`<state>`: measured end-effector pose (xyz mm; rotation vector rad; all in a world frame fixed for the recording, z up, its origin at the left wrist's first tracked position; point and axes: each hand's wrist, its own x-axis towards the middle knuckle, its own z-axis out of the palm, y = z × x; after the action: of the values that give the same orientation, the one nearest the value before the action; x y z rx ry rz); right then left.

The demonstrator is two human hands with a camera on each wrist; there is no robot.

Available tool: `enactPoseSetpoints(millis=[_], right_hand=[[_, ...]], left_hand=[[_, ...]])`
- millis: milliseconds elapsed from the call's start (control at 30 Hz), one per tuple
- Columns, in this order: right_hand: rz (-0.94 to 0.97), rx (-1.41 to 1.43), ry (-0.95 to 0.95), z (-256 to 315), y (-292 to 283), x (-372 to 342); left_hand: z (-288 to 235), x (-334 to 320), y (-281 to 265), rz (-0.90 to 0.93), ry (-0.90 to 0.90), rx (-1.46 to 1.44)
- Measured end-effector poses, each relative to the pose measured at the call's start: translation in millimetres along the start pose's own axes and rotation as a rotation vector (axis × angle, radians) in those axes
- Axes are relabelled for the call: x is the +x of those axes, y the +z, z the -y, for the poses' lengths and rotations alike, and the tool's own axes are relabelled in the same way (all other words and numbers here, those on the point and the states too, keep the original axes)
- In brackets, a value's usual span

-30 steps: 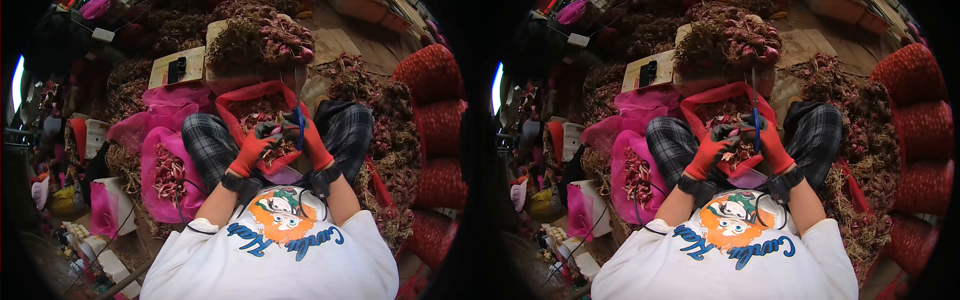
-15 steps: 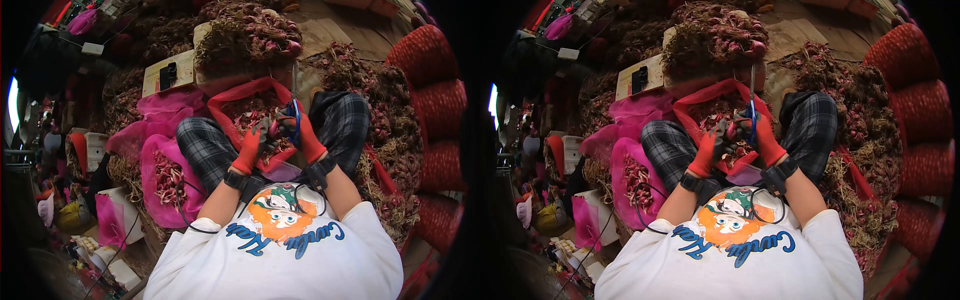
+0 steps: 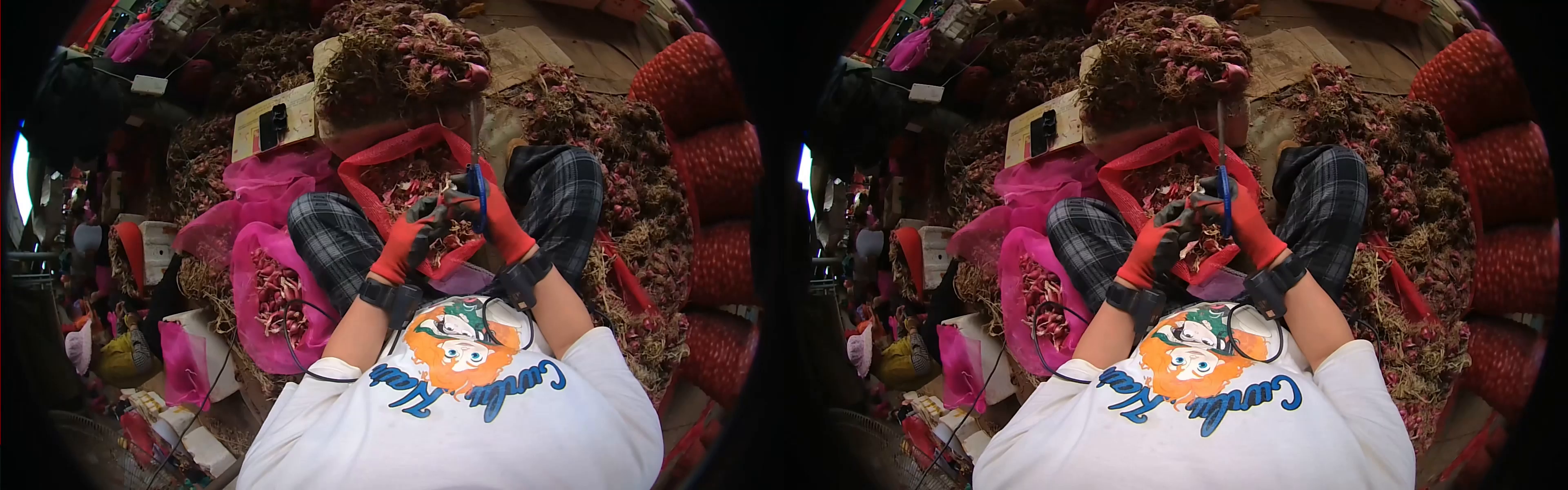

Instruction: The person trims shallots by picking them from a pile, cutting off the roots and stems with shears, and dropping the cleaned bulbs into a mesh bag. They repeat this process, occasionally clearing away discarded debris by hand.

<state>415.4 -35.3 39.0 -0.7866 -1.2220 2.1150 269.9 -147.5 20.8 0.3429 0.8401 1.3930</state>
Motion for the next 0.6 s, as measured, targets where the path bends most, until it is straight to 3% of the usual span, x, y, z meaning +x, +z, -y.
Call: enactPoseSetpoints(millis=[100, 167, 300, 367, 500, 600], right_hand=[[-0.032, -0.294, -0.091, -3, 1, 1], [-0.071, -0.606, -0.185, -12, -3, 7], [-0.030, -0.093, -0.019, -10, -3, 4], [0.000, 0.095, 0.049, 4, 2, -1], [0.050, -0.121, -0.033, -3, -2, 3], [0.029, -0.205, -0.048, 2, 3, 1]], left_hand=[[1, 1, -1, 0.006, 0.250, 0.510], [9, 9, -14, -0.040, 0.241, 0.493], [4, 4, -5, -0.090, 0.180, 0.189], [4, 7, -8, -0.081, 0.190, 0.278], [22, 13, -31, -0.108, 0.334, 0.768], [19, 5, -22, -0.235, 0.509, 1.052]])
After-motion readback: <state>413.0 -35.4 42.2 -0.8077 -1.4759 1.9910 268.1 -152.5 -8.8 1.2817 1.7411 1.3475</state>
